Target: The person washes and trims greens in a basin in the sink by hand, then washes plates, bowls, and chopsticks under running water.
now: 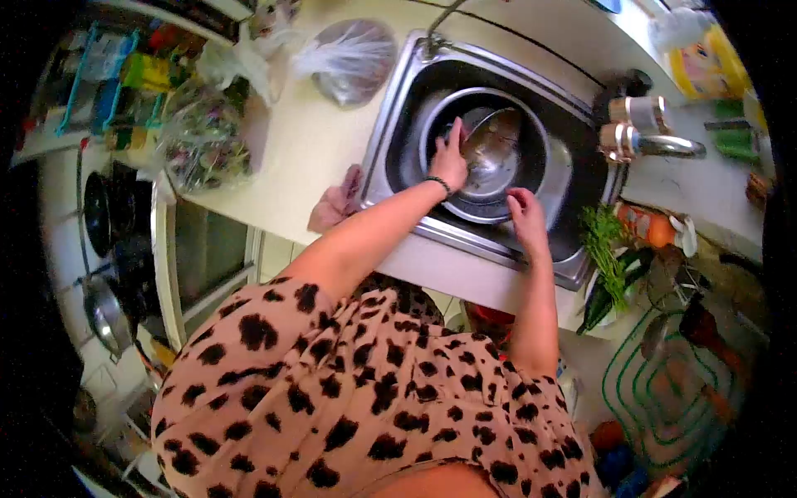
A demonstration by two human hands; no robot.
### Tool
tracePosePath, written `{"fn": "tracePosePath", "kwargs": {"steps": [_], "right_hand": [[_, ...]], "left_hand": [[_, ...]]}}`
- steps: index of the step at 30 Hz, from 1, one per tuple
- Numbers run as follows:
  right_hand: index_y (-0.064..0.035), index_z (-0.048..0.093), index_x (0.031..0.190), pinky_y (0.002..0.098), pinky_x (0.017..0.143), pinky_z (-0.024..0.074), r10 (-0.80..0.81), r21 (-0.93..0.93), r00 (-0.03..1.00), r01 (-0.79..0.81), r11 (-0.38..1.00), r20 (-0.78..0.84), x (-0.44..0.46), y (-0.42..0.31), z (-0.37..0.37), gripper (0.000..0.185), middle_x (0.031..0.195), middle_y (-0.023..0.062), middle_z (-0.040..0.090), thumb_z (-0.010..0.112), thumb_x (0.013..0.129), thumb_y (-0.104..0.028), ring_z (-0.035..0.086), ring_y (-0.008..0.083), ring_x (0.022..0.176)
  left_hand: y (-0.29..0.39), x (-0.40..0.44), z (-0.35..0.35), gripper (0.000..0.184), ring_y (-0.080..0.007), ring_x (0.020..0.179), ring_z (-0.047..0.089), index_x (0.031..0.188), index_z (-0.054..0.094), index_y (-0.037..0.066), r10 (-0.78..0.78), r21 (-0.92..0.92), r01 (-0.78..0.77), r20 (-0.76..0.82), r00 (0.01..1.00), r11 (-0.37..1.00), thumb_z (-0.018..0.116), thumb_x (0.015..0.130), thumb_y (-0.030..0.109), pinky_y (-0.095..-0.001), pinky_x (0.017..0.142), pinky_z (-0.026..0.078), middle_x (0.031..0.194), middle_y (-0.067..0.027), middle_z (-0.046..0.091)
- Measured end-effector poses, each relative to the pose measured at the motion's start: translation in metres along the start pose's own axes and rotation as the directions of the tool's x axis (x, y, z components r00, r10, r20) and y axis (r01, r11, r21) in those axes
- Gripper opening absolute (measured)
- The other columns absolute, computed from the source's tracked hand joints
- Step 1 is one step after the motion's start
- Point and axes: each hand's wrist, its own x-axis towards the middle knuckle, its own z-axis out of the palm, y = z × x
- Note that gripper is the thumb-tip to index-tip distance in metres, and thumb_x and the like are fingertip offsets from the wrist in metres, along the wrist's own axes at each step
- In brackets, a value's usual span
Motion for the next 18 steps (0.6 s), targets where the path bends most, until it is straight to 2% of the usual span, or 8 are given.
{"fn": "tracePosePath", "kwargs": {"steps": [1, 2, 3, 4, 6, 11, 14, 18], "right_hand": [[0.0005, 0.059, 0.094, 0.0298, 0.074, 0.0452, 0.032, 0.086, 0.999, -0.031, 0.996, -0.019, -0.007, -0.002, 0.001, 0.018, 0.088, 0.0127, 0.062, 0.056, 0.083, -0.013, 0.058, 0.0219, 0.081], [0.0002, 0.059, 0.095, 0.0291, 0.073, 0.0452, 0.067, 0.079, 0.998, -0.067, 0.995, 0.002, -0.013, -0.008, -0.002, 0.017, 0.088, 0.0117, 0.062, 0.055, 0.083, -0.012, 0.058, 0.0202, 0.081], [-0.0001, 0.059, 0.096, 0.0284, 0.073, 0.0451, 0.106, 0.067, 0.994, -0.106, 0.992, 0.016, -0.017, -0.015, -0.005, 0.017, 0.087, 0.0106, 0.062, 0.055, 0.084, -0.011, 0.058, 0.0185, 0.08], [-0.0001, 0.059, 0.096, 0.0284, 0.073, 0.0451, 0.101, 0.066, 0.995, -0.103, 0.993, 0.025, -0.022, -0.021, -0.005, 0.017, 0.087, 0.0106, 0.062, 0.055, 0.084, -0.011, 0.058, 0.0185, 0.08], [-0.0009, 0.059, 0.097, 0.0286, 0.073, 0.0454, 0.079, 0.056, 0.997, -0.077, 0.995, -0.019, -0.033, -0.026, -0.018, 0.017, 0.088, 0.01, 0.062, 0.054, 0.084, -0.012, 0.058, 0.0178, 0.08], [-0.0004, 0.059, 0.098, 0.0264, 0.074, 0.0446, 0.173, 0.088, 0.983, -0.167, 0.982, -0.066, -0.046, -0.024, -0.04, 0.017, 0.085, 0.0053, 0.062, 0.051, 0.088, -0.012, 0.056, 0.0145, 0.079], [0.0007, 0.06, 0.085, 0.0296, 0.065, 0.0455, 0.052, 0.045, 0.993, -0.047, 0.998, -0.109, -0.048, -0.012, -0.036, 0.017, 0.079, 0.012, 0.062, 0.052, 0.086, -0.014, 0.058, 0.019, 0.069], [0.002, 0.057, 0.075, 0.0323, 0.06, 0.0434, 0.094, 0.058, 0.979, -0.085, 0.995, -0.178, -0.051, -0.029, -0.033, 0.022, 0.069, 0.0138, 0.058, 0.051, 0.086, -0.015, 0.055, 0.0224, 0.062]], "left_hand": [[-0.025, 0.002, 0.023, 0.08, -0.0439, 0.084, 0.057, 0.139, 0.008, 0.028, -0.012, -0.047, 0.009, -0.071, 0.997, 0.999, 0.049, 0.077, 0.0, -0.0439, 0.068, 0.052, 0.125, -0.027, 0.035], [-0.006, -0.007, 0.004, 0.073, -0.0417, 0.089, 0.057, 0.138, 0.015, 0.026, -0.265, -0.273, 0.304, 0.172, 0.949, 0.913, 0.048, 0.078, 0.001, -0.0444, 0.068, 0.053, 0.122, -0.0242, 0.04], [0.014, -0.014, -0.015, 0.066, -0.0394, 0.094, 0.057, 0.136, 0.021, 0.024, -0.408, -0.407, 0.589, 0.45, 0.795, 0.698, 0.047, 0.079, 0.001, -0.045, 0.068, 0.054, 0.12, -0.0214, 0.045], [-0.002, -0.015, -0.007, 0.066, -0.0394, 0.094, 0.057, 0.136, 0.021, 0.024, -0.414, -0.411, 0.592, 0.444, 0.794, 0.694, 0.047, 0.079, 0.001, -0.045, 0.068, 0.054, 0.12, -0.0214, 0.045], [-0.023, -0.013, 0.026, 0.05, -0.0345, 0.1, 0.056, 0.127, 0.034, 0.02, -0.396, -0.618, 0.754, 0.649, 0.649, 0.223, 0.046, 0.082, 0.002, -0.0488, 0.068, 0.055, 0.117, -0.0152, 0.051], [-0.007, -0.019, 0.008, 0.044, -0.0313, 0.101, 0.057, 0.125, 0.034, 0.01, -0.159, -0.612, 0.78, 0.764, 0.625, 0.13, 0.044, 0.084, -0.003, -0.0488, 0.077, 0.053, 0.117, -0.015, 0.051], [0.017, -0.017, -0.015, 0.041, -0.0309, 0.1, 0.057, 0.127, 0.031, 0.009, -0.154, -0.585, 0.781, 0.77, 0.619, 0.217, 0.043, 0.088, 0.003, -0.0452, 0.078, 0.053, 0.118, -0.0162, 0.05], [0.022, -0.003, -0.035, 0.041, -0.03, 0.1, 0.057, 0.128, 0.03, 0.012, -0.059, -0.606, 0.744, 0.763, 0.644, 0.281, 0.041, 0.09, 0.004, -0.0423, 0.074, 0.055, 0.12, -0.0151, 0.048]]}}
